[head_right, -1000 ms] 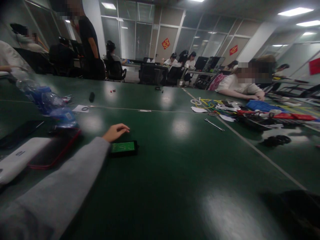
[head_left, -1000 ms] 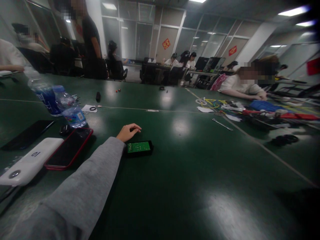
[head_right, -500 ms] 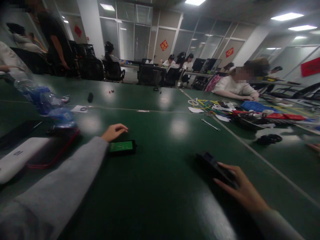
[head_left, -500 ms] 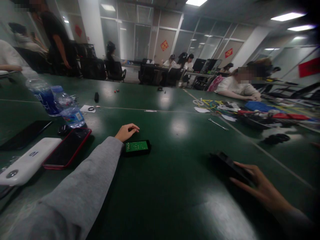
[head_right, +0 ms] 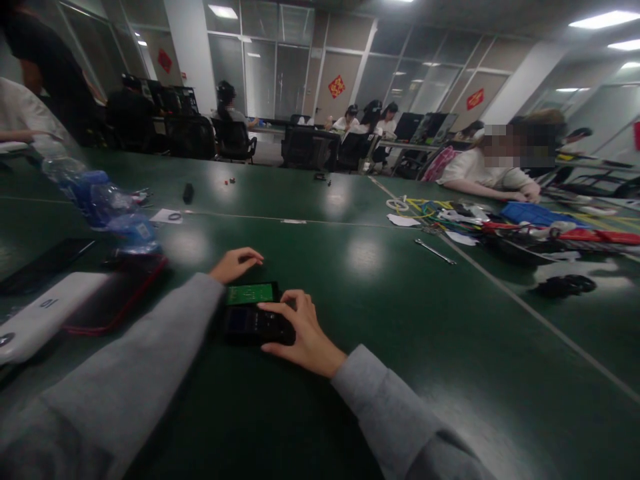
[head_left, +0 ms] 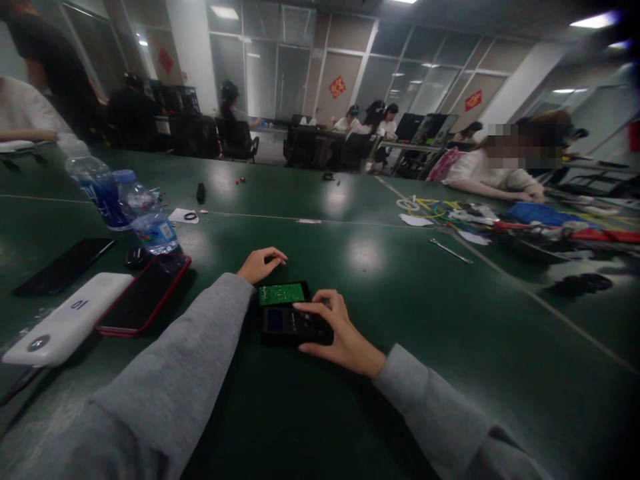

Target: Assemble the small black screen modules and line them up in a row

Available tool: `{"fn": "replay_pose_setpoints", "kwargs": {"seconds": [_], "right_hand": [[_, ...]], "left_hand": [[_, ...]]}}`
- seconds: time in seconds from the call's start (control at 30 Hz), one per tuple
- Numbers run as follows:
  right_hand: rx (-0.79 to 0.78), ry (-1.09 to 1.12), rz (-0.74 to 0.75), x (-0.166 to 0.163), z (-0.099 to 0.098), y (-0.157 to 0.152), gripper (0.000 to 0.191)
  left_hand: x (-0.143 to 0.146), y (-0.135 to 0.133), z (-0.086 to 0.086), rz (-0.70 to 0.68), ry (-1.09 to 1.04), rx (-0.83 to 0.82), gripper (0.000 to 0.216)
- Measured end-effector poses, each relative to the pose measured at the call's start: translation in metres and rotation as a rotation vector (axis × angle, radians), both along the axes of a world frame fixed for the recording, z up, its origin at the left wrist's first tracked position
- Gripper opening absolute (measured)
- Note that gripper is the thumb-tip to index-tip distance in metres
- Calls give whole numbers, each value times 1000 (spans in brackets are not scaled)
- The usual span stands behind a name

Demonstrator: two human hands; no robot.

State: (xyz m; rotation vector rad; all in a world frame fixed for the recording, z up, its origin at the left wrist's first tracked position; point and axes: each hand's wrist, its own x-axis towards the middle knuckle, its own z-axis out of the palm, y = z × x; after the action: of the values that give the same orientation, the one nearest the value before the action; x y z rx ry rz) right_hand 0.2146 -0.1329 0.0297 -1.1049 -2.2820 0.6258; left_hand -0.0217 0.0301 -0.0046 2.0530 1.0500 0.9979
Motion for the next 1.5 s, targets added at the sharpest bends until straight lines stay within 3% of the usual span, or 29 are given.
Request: {"fn": "replay_pose_setpoints", "kwargs": {"seconds": [0.1, 0.17, 0.4, 0.77, 0.9, 1.1, 1.2, 1.5], "right_hand": [[90, -31, -51, -9, 0, 7, 87], [122, -58, -32, -15, 3, 13, 90], [110, -110, 141, -28, 11, 25, 67], [164, -149, 134, -27, 7, 25, 62], [230, -215, 34, -28, 7, 26, 64], [359, -278, -421, -24, -11, 49, 59], [386, -244, -558, -24, -18, 60, 56], [328, -168, -503, -23, -12, 53, 49]], "left_hand": [[0, 0, 0, 7, 9, 8, 17], [0, 1, 0, 1, 9, 11, 17], [1, 0, 1, -14, -12, -5, 18], [0, -2, 2, -6, -21, -7, 17], [0, -1, 3, -6, -88, -36, 17], [-2, 5, -2, 77, -208, -39, 20], [-2, 7, -4, 75, -208, -56, 23], [1, -1, 4, -4, -97, -145, 50]]}}
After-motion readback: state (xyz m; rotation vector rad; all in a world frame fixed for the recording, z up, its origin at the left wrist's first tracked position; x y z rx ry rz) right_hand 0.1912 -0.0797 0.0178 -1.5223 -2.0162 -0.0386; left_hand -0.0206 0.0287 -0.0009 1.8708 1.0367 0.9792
